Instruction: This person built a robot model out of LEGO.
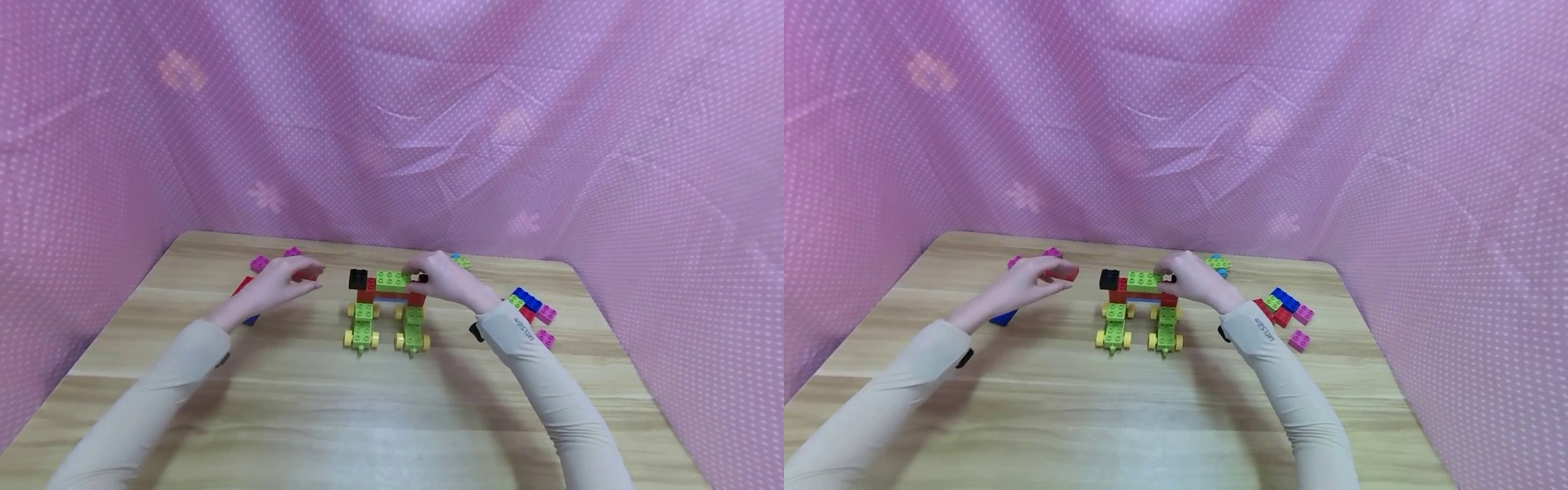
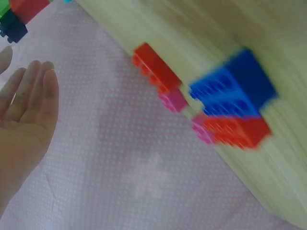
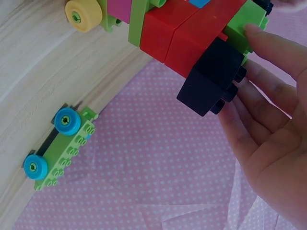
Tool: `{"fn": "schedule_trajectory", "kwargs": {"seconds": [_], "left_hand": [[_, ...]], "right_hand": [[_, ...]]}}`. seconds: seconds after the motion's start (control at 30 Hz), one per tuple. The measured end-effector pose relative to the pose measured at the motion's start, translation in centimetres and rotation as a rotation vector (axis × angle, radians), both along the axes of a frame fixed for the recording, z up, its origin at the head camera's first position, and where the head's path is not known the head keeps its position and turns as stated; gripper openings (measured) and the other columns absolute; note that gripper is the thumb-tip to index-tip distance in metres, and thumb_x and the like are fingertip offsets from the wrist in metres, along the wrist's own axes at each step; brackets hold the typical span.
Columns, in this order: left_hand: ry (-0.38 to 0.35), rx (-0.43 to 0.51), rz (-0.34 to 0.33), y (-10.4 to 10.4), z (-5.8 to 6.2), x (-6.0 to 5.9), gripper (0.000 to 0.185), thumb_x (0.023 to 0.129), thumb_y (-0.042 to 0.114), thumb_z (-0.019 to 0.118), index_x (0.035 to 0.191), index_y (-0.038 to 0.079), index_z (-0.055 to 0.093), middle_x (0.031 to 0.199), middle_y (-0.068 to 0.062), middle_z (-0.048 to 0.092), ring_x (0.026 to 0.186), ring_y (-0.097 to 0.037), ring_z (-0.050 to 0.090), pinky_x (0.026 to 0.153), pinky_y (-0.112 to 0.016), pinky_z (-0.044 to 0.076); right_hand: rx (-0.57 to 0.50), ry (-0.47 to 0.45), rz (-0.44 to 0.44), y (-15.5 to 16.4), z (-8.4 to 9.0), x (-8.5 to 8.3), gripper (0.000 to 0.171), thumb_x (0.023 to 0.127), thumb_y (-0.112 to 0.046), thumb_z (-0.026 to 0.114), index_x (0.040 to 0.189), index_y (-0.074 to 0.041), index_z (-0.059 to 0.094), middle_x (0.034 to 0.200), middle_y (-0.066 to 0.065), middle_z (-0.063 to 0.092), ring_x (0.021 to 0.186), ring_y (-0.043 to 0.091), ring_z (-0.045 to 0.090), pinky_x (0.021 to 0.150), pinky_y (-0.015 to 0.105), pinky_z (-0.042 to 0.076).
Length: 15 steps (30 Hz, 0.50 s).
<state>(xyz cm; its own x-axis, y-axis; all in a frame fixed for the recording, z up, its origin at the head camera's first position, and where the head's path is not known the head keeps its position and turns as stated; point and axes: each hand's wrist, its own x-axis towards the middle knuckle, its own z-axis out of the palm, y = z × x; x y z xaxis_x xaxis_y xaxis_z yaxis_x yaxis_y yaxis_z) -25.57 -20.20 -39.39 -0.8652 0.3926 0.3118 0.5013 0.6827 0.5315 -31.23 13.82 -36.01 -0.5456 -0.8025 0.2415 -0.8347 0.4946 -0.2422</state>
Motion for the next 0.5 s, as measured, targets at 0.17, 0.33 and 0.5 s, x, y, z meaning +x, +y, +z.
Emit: {"fn": "schedule_trajectory", "kwargs": {"seconds": [0.17,0.33,0.5], "left_hand": [[0.045,-0.069,0.033,-2.4,-0.6,1.3,0.032,0.089,0.008,0.072,0.119,-0.003,0.066,0.114,-0.019,0.072,0.098,-0.033,0.069,0.081,-0.043,0.061],[0.051,-0.192,0.102,-4.3,-1.2,2.4,0.029,0.088,0.007,0.072,0.115,-0.003,0.068,0.113,-0.021,0.072,0.101,-0.037,0.069,0.086,-0.051,0.058],[0.033,-0.317,0.147,-5.5,-1.9,2.9,0.027,0.086,0.004,0.072,0.112,-0.003,0.068,0.112,-0.022,0.071,0.107,-0.043,0.066,0.093,-0.058,0.054]], "right_hand": [[0.011,-0.001,-0.004,0.0,0.1,0.0,0.021,0.088,-0.017,0.076,0.105,-0.005,0.073,0.101,0.007,0.076,0.081,0.010,0.069,0.070,0.027,0.059],[0.012,-0.011,-0.012,-0.1,0.1,0.1,0.022,0.088,-0.017,0.075,0.107,-0.005,0.073,0.103,0.008,0.076,0.085,0.014,0.071,0.074,0.032,0.061],[0.016,-0.018,-0.020,-0.2,0.2,0.1,0.023,0.088,-0.016,0.075,0.107,-0.004,0.073,0.104,0.009,0.076,0.088,0.017,0.072,0.076,0.034,0.061]]}}
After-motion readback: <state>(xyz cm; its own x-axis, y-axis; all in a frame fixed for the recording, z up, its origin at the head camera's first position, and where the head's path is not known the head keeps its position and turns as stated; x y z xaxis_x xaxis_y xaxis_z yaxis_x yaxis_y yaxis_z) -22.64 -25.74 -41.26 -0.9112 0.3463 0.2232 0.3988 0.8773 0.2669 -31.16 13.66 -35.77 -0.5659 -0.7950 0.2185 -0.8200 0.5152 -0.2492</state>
